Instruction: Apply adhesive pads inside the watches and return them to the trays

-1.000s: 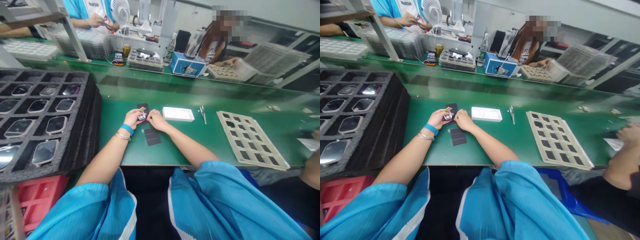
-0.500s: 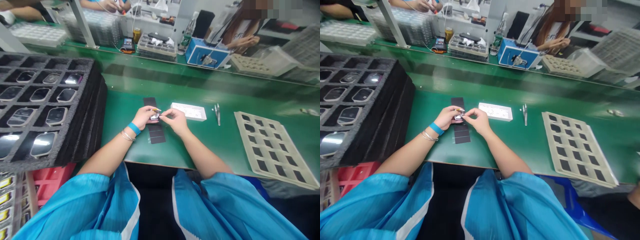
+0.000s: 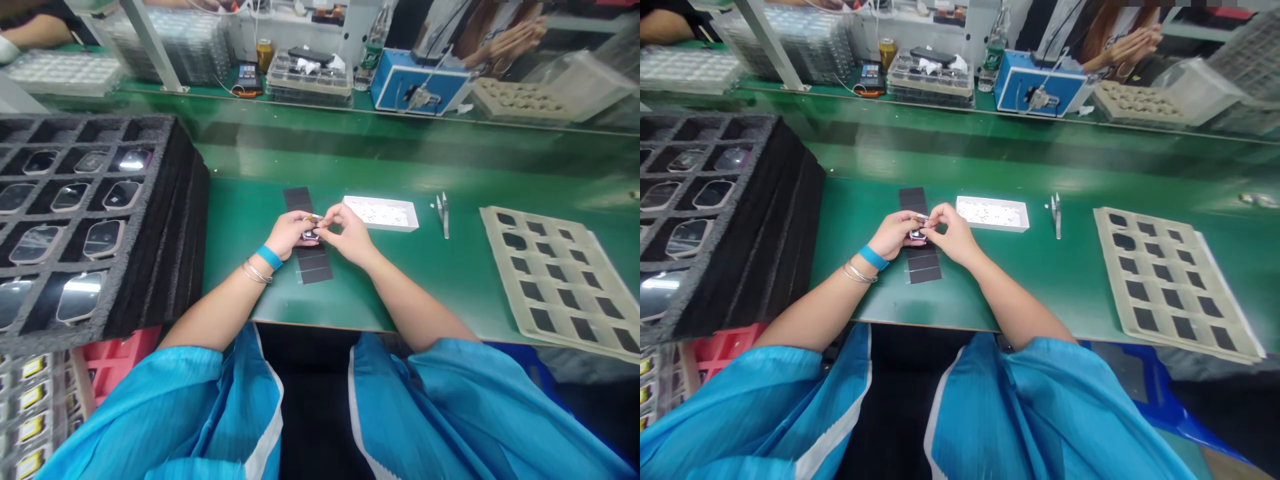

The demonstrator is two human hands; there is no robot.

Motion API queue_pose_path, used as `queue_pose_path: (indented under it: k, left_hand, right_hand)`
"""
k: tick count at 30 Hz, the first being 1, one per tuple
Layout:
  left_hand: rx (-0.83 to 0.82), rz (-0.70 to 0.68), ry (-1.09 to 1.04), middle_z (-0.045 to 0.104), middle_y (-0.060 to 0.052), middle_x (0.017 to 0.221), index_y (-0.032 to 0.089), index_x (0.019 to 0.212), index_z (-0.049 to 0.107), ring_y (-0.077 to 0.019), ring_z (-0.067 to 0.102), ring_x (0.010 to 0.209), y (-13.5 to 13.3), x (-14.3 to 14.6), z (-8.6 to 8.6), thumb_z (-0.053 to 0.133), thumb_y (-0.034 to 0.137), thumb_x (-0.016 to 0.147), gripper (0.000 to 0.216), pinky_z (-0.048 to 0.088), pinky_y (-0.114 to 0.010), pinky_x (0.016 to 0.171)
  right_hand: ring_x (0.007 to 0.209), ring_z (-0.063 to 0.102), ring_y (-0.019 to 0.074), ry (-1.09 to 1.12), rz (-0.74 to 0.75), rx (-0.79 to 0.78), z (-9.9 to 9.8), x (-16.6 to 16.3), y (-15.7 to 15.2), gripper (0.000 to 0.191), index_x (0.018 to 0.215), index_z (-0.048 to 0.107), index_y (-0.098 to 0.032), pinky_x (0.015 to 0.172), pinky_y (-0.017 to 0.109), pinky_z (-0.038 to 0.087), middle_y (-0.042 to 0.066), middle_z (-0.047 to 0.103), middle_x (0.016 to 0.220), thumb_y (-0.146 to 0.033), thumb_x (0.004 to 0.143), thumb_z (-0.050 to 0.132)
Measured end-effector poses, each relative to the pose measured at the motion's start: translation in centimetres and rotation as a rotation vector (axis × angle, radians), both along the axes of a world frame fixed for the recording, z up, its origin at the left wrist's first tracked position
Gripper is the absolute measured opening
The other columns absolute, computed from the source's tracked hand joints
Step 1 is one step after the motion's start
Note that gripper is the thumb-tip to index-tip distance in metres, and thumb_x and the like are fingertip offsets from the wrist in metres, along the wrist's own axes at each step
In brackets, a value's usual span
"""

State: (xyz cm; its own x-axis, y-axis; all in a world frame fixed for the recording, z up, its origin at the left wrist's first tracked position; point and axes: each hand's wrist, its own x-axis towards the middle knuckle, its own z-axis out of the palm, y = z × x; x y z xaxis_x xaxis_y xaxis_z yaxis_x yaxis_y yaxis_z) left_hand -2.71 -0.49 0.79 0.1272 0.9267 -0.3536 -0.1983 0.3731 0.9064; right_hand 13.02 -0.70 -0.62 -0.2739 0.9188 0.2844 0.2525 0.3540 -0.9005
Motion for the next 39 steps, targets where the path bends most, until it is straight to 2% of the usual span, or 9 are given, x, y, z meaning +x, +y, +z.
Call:
queue_pose_path:
  k: [6, 10, 13, 16, 24, 28, 33, 36, 39]
  left_hand:
    - [-0.006, 0.025, -0.004, 0.067, -0.003, 0.069, 0.011, 0.079, 0.064, -0.0096, 0.062, 0.056, 0.0, 0.1, 0.0, 0.064, 0.005, 0.071, 0.011, 0.062, -0.030, 0.064]
    - [-0.009, 0.026, -0.020, 0.068, -0.003, 0.070, 0.011, 0.081, 0.065, -0.0115, 0.064, 0.057, 0.0, -0.1, 0.1, 0.061, 0.005, 0.072, 0.011, 0.059, -0.026, 0.058]
    - [-0.016, -0.016, -0.028, 0.066, -0.002, 0.066, 0.010, 0.085, 0.065, -0.0139, 0.066, 0.057, -0.1, -0.1, 0.2, 0.059, 0.005, 0.072, 0.015, 0.058, -0.025, 0.055]
    - [-0.030, -0.047, -0.061, 0.067, -0.004, 0.068, 0.010, 0.085, 0.065, -0.0160, 0.068, 0.060, -0.3, -0.1, 0.3, 0.060, 0.005, 0.072, 0.015, 0.058, -0.026, 0.055]
    - [-0.040, -0.142, -0.128, 0.071, -0.004, 0.074, 0.010, 0.088, 0.067, -0.0142, 0.070, 0.067, -0.3, -0.3, 0.2, 0.067, 0.002, 0.068, 0.022, 0.061, -0.024, 0.065]
    - [-0.095, -0.095, -0.082, 0.068, -0.005, 0.066, 0.010, 0.082, 0.065, -0.0143, 0.069, 0.061, -0.2, -0.2, 0.4, 0.061, 0.001, 0.075, 0.012, 0.059, -0.022, 0.058]
    - [-0.226, -0.038, -0.312, 0.070, -0.008, 0.075, 0.006, 0.087, 0.069, -0.0136, 0.069, 0.066, 0.4, -0.9, 0.8, 0.046, -0.002, 0.080, 0.025, 0.062, -0.028, 0.067]
    - [-0.217, -0.026, -0.362, 0.072, -0.011, 0.082, 0.005, 0.092, 0.069, -0.0149, 0.070, 0.072, 0.7, -1.3, 0.6, 0.048, 0.003, 0.084, 0.023, 0.062, -0.029, 0.070]
    - [-0.126, -0.031, -0.327, 0.073, -0.008, 0.086, 0.008, 0.097, 0.069, -0.0127, 0.069, 0.073, 0.7, -1.3, 0.2, 0.060, 0.002, 0.080, 0.020, 0.061, -0.026, 0.073]
  right_hand:
    - [0.079, 0.063, 0.0193, -0.154, -0.051, 0.145, -0.1, -0.5, -0.6, 0.017, 0.084, 0.050, -0.023, 0.083, 0.037, 0.049, 0.001, 0.065, 0.083, -0.019, 0.078, 0.066]
    - [0.103, 0.060, 0.0263, -0.232, -0.185, 0.331, -0.4, -0.4, -0.1, 0.025, 0.096, 0.061, -0.020, 0.095, 0.043, 0.046, 0.009, 0.065, 0.104, -0.020, 0.074, 0.073]
    - [0.105, 0.061, 0.0240, -0.172, -0.135, 0.299, -0.6, -0.1, 0.4, 0.031, 0.109, 0.065, -0.019, 0.094, 0.041, 0.048, 0.010, 0.066, 0.113, -0.029, 0.080, 0.072]
    - [0.096, 0.063, 0.0204, -0.158, -0.102, 0.294, -0.4, 0.1, 0.5, 0.014, 0.095, 0.071, -0.020, 0.091, 0.037, 0.048, 0.005, 0.071, 0.097, -0.031, 0.090, 0.063]
    - [0.085, 0.065, 0.0160, -0.238, -0.182, 0.359, -0.1, -0.3, 0.5, 0.009, 0.089, 0.075, -0.019, 0.086, 0.030, 0.048, 0.003, 0.075, 0.087, -0.023, 0.090, 0.066]
    - [0.083, 0.065, 0.0159, -0.352, -0.195, 0.447, -0.6, -0.5, 0.5, 0.009, 0.090, 0.076, -0.020, 0.095, 0.035, 0.045, 0.003, 0.075, 0.083, -0.024, 0.089, 0.068]
    - [0.091, 0.064, 0.0165, -0.496, -0.159, 0.600, -1.0, -0.5, 0.5, 0.015, 0.097, 0.075, -0.022, 0.115, 0.049, 0.029, 0.002, 0.076, 0.093, -0.020, 0.092, 0.061]
    - [0.097, 0.062, 0.0183, -0.519, -0.091, 0.581, -1.1, -0.4, 0.6, 0.015, 0.099, 0.075, -0.023, 0.116, 0.054, 0.027, 0.003, 0.075, 0.104, -0.022, 0.093, 0.061]
    - [0.108, 0.059, 0.0201, -0.379, -0.066, 0.467, -1.3, -0.5, 0.7, 0.011, 0.094, 0.074, -0.023, 0.112, 0.051, 0.035, 0.006, 0.071, 0.113, -0.022, 0.091, 0.063]
